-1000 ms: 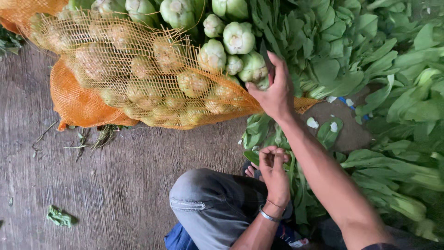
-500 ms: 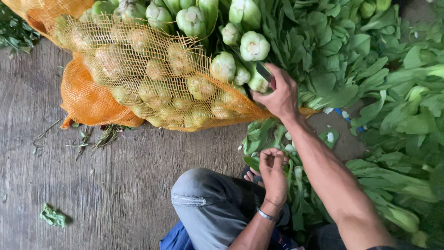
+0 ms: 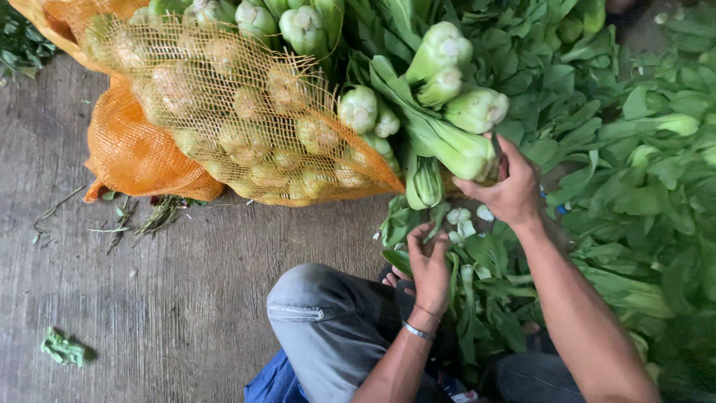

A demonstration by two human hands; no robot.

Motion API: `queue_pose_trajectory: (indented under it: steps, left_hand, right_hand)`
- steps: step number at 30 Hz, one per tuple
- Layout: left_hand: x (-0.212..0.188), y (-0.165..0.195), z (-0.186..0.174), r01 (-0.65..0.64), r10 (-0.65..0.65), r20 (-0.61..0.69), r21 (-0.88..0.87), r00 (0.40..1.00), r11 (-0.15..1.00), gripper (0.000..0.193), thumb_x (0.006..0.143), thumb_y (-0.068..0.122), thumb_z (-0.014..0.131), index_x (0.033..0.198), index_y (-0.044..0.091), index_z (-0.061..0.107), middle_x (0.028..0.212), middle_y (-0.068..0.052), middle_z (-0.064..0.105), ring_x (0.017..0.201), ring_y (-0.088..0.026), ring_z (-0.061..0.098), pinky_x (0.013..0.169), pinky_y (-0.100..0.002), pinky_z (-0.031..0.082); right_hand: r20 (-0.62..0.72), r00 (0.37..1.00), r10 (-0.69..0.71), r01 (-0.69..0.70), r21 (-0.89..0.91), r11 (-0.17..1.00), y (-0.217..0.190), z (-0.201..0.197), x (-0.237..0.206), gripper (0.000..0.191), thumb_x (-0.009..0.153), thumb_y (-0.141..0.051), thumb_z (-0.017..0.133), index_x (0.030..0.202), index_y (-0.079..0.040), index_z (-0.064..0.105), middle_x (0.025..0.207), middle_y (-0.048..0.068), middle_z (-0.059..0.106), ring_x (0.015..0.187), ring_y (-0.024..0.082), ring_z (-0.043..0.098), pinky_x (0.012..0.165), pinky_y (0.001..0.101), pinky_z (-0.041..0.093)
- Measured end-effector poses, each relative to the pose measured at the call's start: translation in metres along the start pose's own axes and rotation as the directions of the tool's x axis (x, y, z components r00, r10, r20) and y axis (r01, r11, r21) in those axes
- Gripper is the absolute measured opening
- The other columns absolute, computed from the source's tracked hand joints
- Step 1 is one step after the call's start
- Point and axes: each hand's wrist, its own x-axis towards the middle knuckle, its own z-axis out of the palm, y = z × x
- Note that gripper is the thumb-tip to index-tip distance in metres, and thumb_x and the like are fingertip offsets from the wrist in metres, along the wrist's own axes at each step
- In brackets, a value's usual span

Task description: The person sits on the floor among piles of leafy green vegetables and uses a small knife to trim the root ends off bok choy heads one at a time, placing trimmed heads aside and discarding cut root pieces on the floor.

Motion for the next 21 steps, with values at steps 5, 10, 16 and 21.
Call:
queue_pose_trajectory:
  steps: [5,10,16,21]
  left_hand:
    - [0.015,-0.017,-0.004,0.331,-0.329,-0.105,0.002,0.939,0.944,0.061,0.091,0.023,0.063,0.147,0.014,0.039,0.152,-0.007,0.047,0.13,-0.02,0.051,0.104,-0.044,0.043]
    - [0.024,-0.037,-0.013,0.308,-0.322,-0.081,-0.153,0.943,0.939,0.071,0.094,0.027,0.06,0.157,0.019,0.027,0.158,-0.013,0.044,0.141,-0.026,0.048,0.113,-0.044,0.037]
    - [0.02,-0.034,-0.007,0.186,-0.186,-0.054,-0.007,0.981,0.983,0.07,0.093,0.023,0.063,0.153,0.005,0.031,0.156,-0.014,0.044,0.139,-0.028,0.049,0.116,-0.043,0.039]
    - [-0.02,-0.01,0.016,-0.333,0.228,0.243,0.659,0.943,0.674,0.078,0.09,0.028,0.071,0.151,-0.003,0.035,0.157,-0.023,0.04,0.146,-0.038,0.041,0.121,-0.046,0.034]
  right_hand:
    - [-0.092,0.976,0.195,-0.167,0.25,0.954,0.045,-0.022,-0.033,0.073,0.086,-0.016,0.089,0.147,0.0,0.053,0.131,0.007,0.065,0.116,0.017,0.064,0.104,0.0275,0.053]
    - [-0.091,0.756,0.648,-0.456,0.637,0.621,0.069,-0.048,-0.087,0.065,0.086,-0.019,0.08,0.145,-0.012,0.053,0.106,-0.002,0.06,0.055,0.002,0.039,0.043,0.0181,0.029]
    - [-0.238,0.489,0.839,-0.547,0.666,0.507,0.065,-0.111,-0.146,0.045,0.093,-0.027,0.076,0.13,-0.015,0.056,0.086,-0.007,0.058,0.049,0.002,0.039,0.039,0.0193,0.029]
    - [-0.28,0.725,0.629,-0.608,0.169,0.776,0.013,-0.184,-0.186,0.048,0.097,-0.028,0.08,0.135,-0.007,0.059,0.106,-0.003,0.063,0.086,0.006,0.056,0.072,0.0228,0.045]
